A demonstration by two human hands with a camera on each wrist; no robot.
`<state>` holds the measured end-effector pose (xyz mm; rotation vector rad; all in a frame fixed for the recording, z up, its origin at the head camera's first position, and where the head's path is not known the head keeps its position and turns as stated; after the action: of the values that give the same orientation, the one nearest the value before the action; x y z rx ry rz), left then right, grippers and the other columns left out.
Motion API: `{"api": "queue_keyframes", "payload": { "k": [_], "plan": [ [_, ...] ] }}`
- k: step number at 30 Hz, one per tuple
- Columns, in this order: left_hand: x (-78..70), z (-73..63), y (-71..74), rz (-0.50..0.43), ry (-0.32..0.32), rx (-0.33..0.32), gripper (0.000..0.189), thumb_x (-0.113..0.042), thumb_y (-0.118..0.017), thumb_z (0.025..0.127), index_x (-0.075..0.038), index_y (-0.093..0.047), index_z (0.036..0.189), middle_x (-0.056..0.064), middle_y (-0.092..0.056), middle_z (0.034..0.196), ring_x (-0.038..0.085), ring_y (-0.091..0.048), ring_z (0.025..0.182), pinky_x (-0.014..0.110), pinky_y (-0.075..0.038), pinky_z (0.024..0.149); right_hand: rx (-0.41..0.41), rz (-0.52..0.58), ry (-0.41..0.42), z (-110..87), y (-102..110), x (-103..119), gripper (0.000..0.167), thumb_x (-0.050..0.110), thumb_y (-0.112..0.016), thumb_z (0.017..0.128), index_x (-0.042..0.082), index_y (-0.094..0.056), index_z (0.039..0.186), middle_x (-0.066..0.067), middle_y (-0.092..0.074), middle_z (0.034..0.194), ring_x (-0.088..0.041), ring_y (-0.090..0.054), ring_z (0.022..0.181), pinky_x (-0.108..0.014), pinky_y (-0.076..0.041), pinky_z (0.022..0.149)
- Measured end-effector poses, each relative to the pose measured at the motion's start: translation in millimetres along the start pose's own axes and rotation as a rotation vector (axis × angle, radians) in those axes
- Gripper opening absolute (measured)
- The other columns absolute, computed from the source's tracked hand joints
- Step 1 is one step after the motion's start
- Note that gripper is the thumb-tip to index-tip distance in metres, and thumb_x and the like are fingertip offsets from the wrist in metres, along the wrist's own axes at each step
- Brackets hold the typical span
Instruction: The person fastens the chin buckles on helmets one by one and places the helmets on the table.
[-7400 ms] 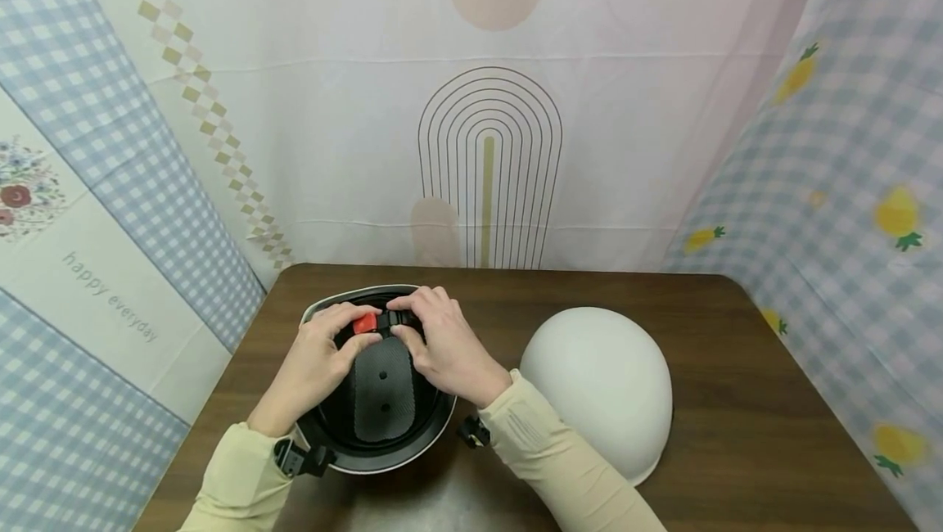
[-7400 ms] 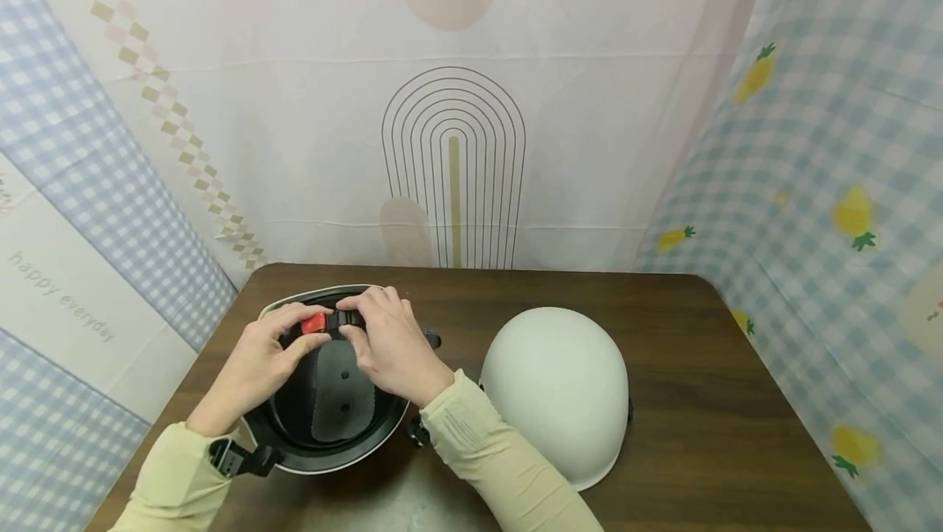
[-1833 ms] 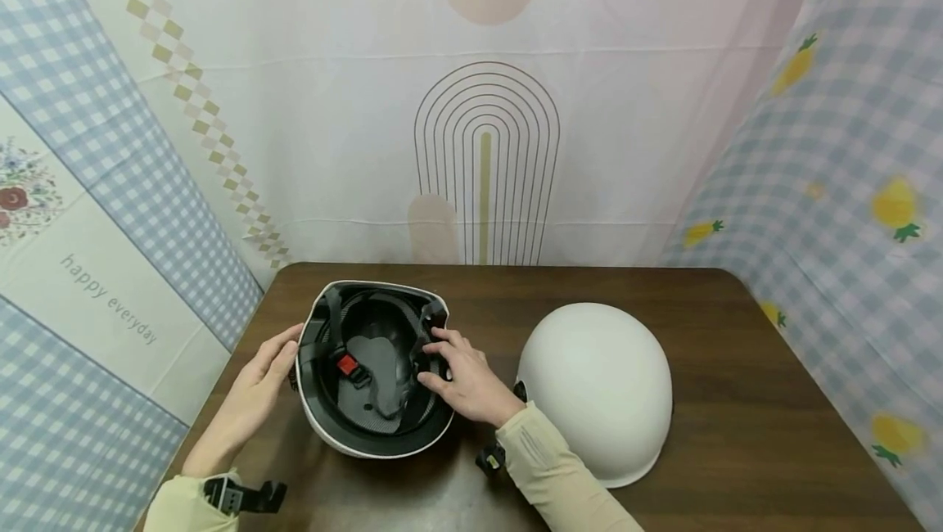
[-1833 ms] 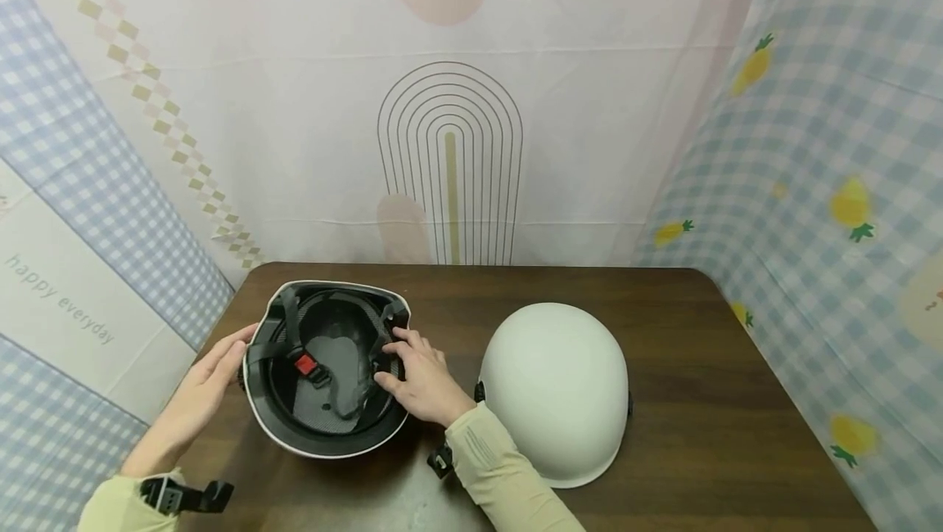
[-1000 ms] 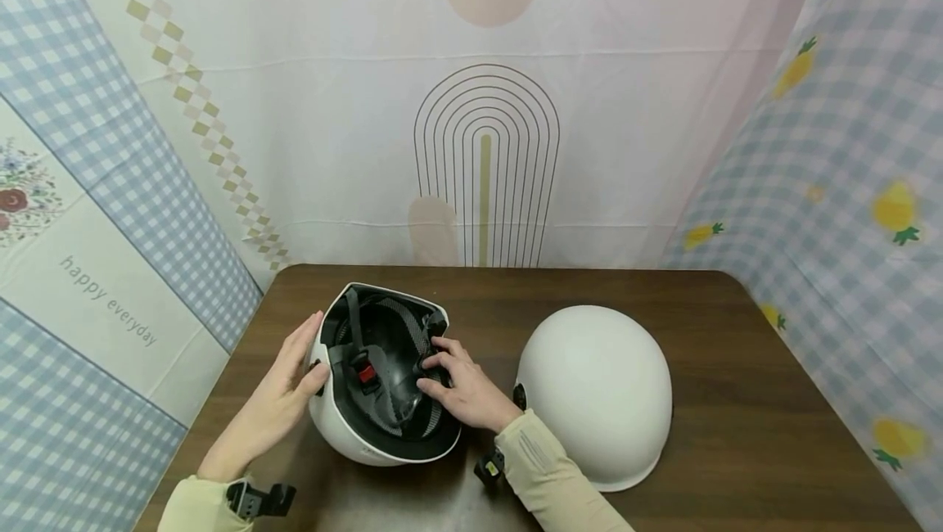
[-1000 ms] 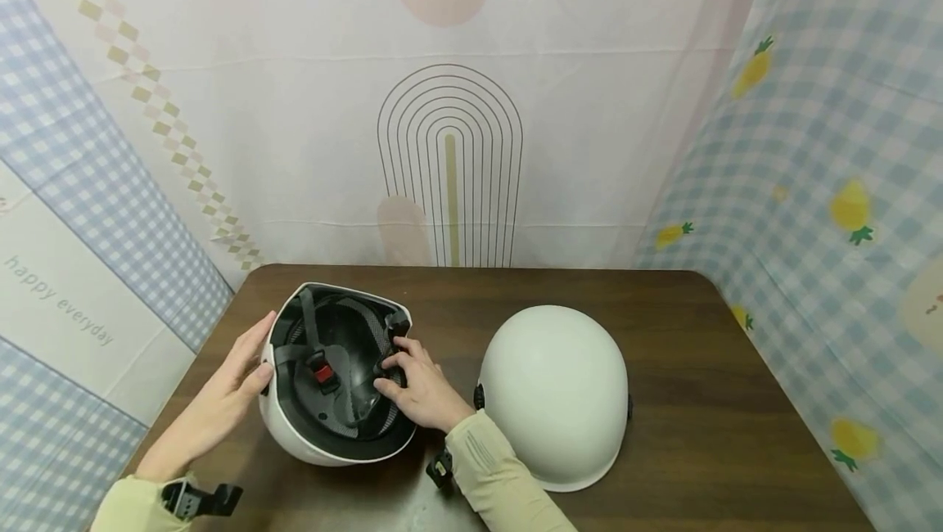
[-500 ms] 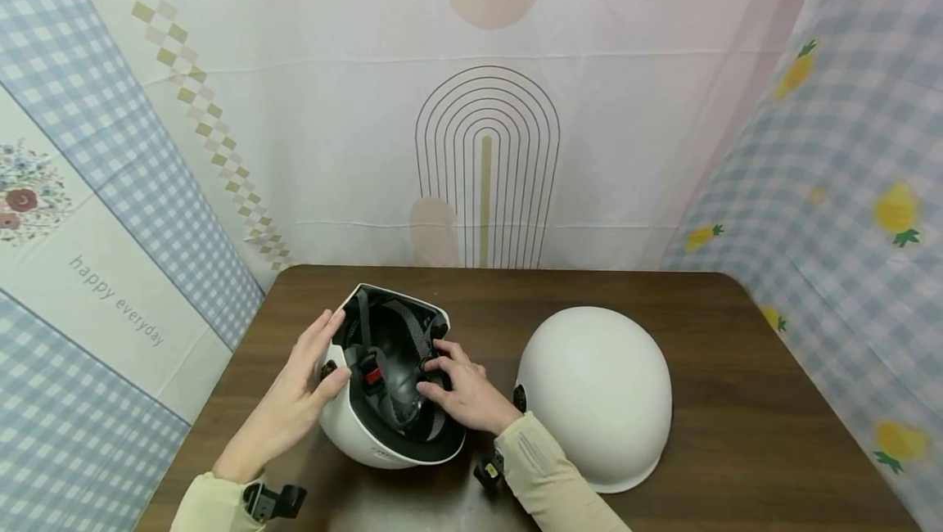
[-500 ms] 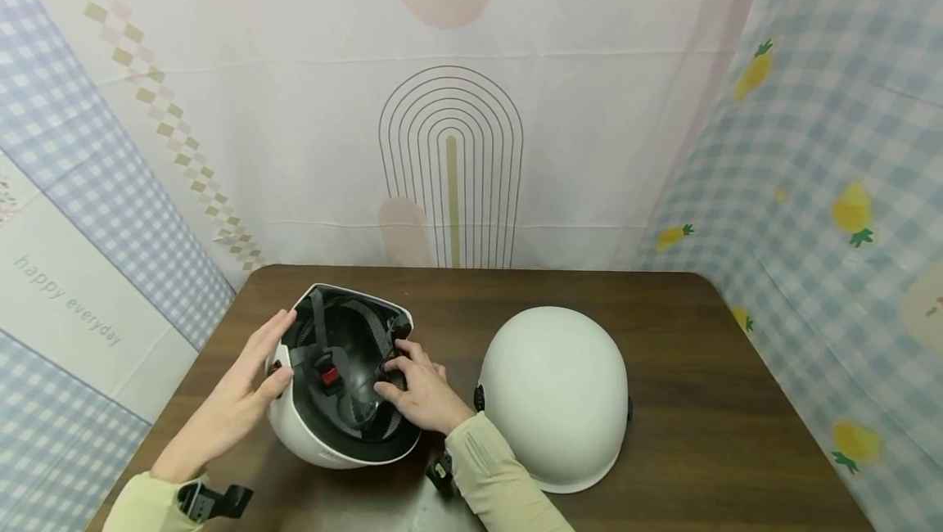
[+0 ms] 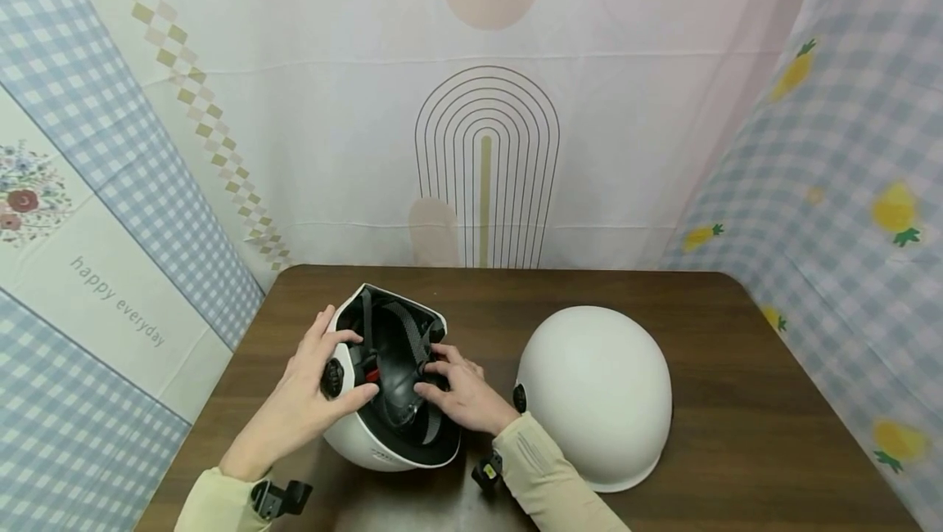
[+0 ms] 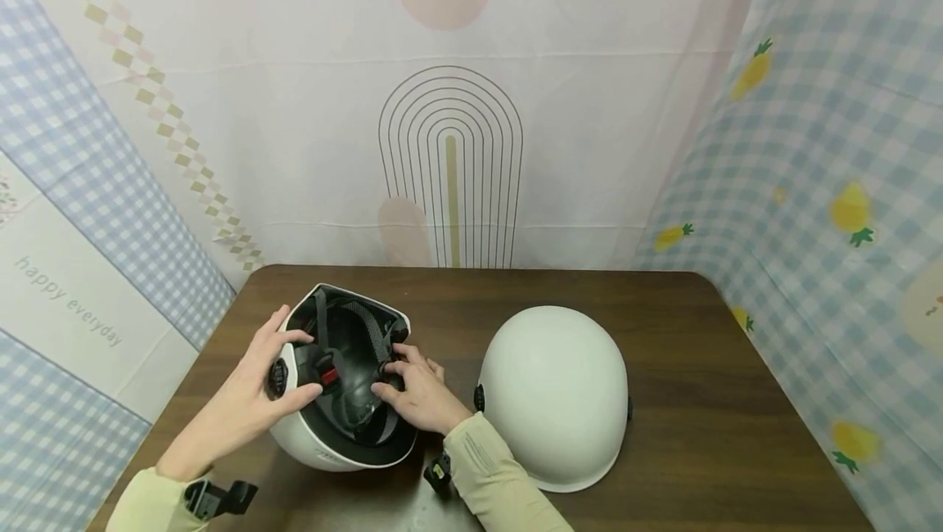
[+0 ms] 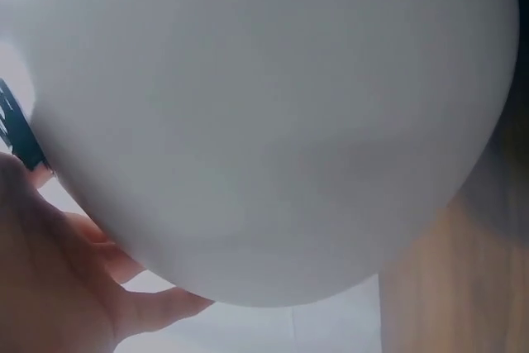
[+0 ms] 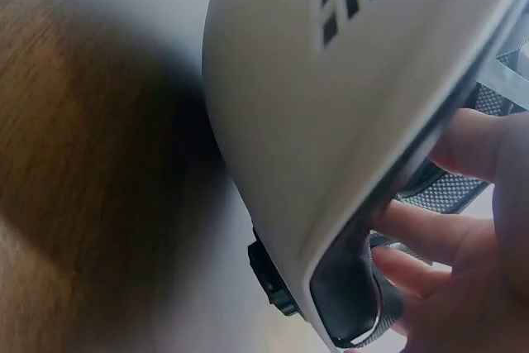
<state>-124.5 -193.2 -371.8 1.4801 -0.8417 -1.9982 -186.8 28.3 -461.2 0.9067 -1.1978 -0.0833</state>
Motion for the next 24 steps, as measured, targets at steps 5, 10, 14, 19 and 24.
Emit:
{"api": "queue_keyframes", "payload": {
  "k": [5, 10, 14, 19, 24],
  "plan": [
    [-2.3, 3.4, -0.1, 0.021, -0.003, -0.014, 0.052, -0.047, -0.075, 0.083, -0.023, -0.050, 0.122, 0.012, -0.008, 0.161, 0.043, -0.013, 0.143, 0.074, -0.018, 0.098, 0.010, 0.015, -0.024, 0.5, -2, 0, 0.042, 0.036, -0.058, 0.098, 0.001, -0.067, 0.119, -0.011, -0.034, 0.151, -0.040, -0.037, 0.133, -0.058, -0.019, 0.108],
    [-2.0, 5.4, -0.5, 0.049, -0.006, -0.025, 0.053, -0.047, -0.075, 0.082, -0.022, -0.051, 0.123, 0.014, -0.012, 0.160, 0.043, -0.015, 0.143, 0.074, -0.018, 0.098, 0.017, 0.033, -0.028, 2.6, -2, -3, 0.042, 0.036, -0.057, 0.099, 0.000, -0.068, 0.118, -0.009, -0.038, 0.150, -0.030, -0.032, 0.139, -0.059, -0.014, 0.110],
    [-4.1, 6.0, -0.7, 0.086, -0.007, -0.036, 0.052, -0.046, -0.073, 0.084, -0.020, -0.050, 0.124, 0.017, -0.015, 0.158, 0.045, -0.019, 0.140, 0.073, -0.021, 0.097, -0.003, 0.038, -0.001, 4.0, 1, -3, 0.038, 0.035, -0.057, 0.098, 0.002, -0.069, 0.114, -0.012, -0.042, 0.147, -0.030, -0.034, 0.138, -0.061, -0.014, 0.109],
    [-8.8, 4.9, -1.6, 0.123, 0.002, -0.028, 0.051, -0.043, -0.070, 0.087, -0.015, -0.047, 0.124, 0.019, -0.015, 0.157, 0.045, -0.021, 0.139, 0.072, -0.023, 0.096, -0.038, 0.042, -0.020, 3.6, 1, -3, 0.041, 0.039, -0.059, 0.096, 0.006, -0.053, 0.120, -0.017, -0.043, 0.143, -0.034, -0.040, 0.133, -0.057, -0.021, 0.109],
    [-11.2, 3.2, -1.7, 0.150, 0.016, -0.028, 0.052, -0.045, -0.068, 0.088, -0.014, -0.047, 0.123, 0.021, -0.016, 0.157, 0.045, -0.023, 0.139, 0.070, -0.025, 0.097, -0.070, 0.070, -0.039, 4.1, 0, -1, 0.060, 0.037, -0.061, 0.096, 0.006, -0.034, 0.139, -0.016, -0.045, 0.140, -0.030, -0.042, 0.131, -0.053, -0.024, 0.109]
  ]
}}
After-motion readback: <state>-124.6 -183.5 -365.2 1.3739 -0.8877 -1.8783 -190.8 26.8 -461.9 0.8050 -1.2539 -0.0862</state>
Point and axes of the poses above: each hand's wrist, its own z-axis towards the middle knuckle, its own y-axis out of the back of the hand, x = y × z, the point moved 3 cm from there along z, towards the middle knuckle
